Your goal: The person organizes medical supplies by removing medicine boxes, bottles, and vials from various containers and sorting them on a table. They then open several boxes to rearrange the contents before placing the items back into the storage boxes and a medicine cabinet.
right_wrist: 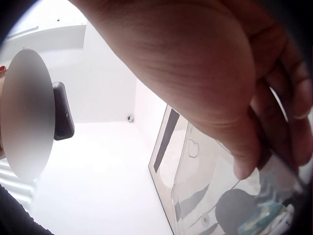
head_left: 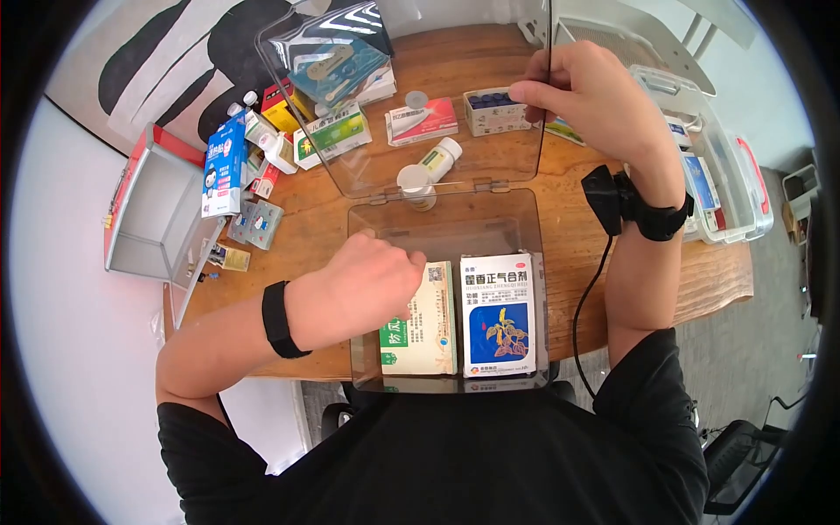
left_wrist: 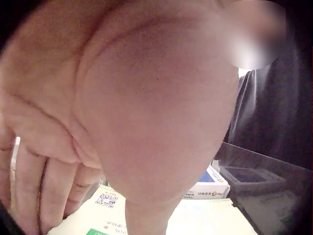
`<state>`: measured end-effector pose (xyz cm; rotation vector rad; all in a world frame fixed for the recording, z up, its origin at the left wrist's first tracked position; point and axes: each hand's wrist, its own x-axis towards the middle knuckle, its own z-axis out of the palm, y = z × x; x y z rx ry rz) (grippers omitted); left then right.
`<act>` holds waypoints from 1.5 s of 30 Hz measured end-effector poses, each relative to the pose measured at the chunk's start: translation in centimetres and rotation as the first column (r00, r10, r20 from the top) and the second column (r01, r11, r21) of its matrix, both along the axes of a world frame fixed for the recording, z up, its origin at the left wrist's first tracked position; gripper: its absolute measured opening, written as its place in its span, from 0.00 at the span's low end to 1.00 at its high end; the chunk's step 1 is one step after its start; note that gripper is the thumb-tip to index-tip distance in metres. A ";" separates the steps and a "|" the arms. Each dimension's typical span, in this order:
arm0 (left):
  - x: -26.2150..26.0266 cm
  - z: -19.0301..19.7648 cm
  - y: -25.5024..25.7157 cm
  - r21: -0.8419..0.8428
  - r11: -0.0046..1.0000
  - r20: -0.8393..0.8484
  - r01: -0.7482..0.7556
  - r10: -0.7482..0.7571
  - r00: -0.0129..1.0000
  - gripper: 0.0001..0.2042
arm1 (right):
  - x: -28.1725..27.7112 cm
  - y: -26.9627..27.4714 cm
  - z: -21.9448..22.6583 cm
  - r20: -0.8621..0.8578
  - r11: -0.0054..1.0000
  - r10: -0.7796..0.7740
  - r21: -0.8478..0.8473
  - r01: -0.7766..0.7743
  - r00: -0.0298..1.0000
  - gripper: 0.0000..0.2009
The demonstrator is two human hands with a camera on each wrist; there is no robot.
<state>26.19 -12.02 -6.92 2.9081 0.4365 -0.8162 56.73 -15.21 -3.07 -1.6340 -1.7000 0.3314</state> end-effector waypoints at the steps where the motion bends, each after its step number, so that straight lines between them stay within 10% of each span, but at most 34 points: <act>1: 0.1 0.2 0.0 -0.003 1.000 -0.004 -0.010 0.010 1.000 0.29 | -0.1 0.0 0.2 0.003 1.000 0.001 -0.001 -0.001 1.000 0.15; 19: -3.6 3.6 -2.1 -0.031 0.999 0.388 0.007 0.005 0.922 0.33 | 0.6 -0.5 0.6 -0.155 0.992 0.028 -0.118 -0.046 0.987 0.11; 24: -8.5 3.3 -0.8 -0.074 0.978 0.715 -0.196 0.189 0.673 0.21 | 1.4 -0.1 0.6 -0.186 0.987 0.006 -0.160 -0.036 0.983 0.10; 33: -13.2 -0.2 1.5 -0.278 0.853 0.698 -0.441 0.495 0.518 0.14 | 1.3 0.0 0.4 -0.174 0.984 -0.044 -0.178 0.013 0.984 0.13; 45: -11.4 -3.6 12.7 -0.020 0.873 0.715 -0.487 0.353 0.603 0.22 | 2.0 -0.4 0.7 -0.308 0.999 -0.019 -0.047 0.005 0.951 0.12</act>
